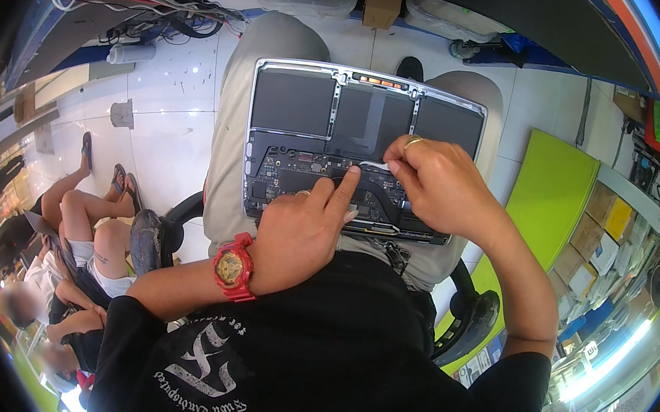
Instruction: The person repairs an open laptop on their lap using a screwdriver to manipulate internal components and connects a power adapter.
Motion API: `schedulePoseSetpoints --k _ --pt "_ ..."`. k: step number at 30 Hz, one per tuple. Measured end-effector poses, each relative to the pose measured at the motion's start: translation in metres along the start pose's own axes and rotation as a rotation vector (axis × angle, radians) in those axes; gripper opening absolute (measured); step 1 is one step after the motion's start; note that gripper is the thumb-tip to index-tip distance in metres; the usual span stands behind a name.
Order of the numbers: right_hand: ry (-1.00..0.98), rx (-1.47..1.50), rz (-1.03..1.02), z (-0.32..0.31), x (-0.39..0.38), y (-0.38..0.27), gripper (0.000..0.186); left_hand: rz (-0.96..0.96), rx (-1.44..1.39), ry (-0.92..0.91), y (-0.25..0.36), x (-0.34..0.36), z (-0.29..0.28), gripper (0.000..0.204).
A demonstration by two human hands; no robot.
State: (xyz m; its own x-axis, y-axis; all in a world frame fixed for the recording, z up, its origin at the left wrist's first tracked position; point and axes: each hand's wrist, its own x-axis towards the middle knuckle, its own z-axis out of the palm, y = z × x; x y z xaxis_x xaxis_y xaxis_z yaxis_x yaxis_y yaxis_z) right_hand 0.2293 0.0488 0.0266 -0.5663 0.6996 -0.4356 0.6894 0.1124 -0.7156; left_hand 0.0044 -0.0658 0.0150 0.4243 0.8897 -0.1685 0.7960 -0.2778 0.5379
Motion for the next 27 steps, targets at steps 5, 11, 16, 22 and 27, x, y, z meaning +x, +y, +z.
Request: schedulePoseSetpoints --k 5,11,16,22,27 --pt "-0.008 0.019 0.030 0.000 -0.003 -0.002 0.012 -0.004 0.005 -0.005 0.000 0.000 0.001 0.064" --pt "0.011 0.025 0.026 0.001 -0.004 -0.004 0.013 0.003 0.021 -0.010 0.000 -0.001 0.002 0.065" --pt "0.004 0.009 0.044 0.000 -0.004 -0.008 0.013 -0.004 0.031 -0.017 0.000 -0.001 0.002 0.065" --pt "0.009 0.002 0.047 -0.001 -0.003 -0.012 0.013 -0.002 0.042 -0.016 0.000 -0.001 0.002 0.065" --pt "0.017 0.013 0.035 0.000 -0.004 -0.009 0.013 -0.001 0.037 -0.015 0.000 0.000 0.001 0.065"
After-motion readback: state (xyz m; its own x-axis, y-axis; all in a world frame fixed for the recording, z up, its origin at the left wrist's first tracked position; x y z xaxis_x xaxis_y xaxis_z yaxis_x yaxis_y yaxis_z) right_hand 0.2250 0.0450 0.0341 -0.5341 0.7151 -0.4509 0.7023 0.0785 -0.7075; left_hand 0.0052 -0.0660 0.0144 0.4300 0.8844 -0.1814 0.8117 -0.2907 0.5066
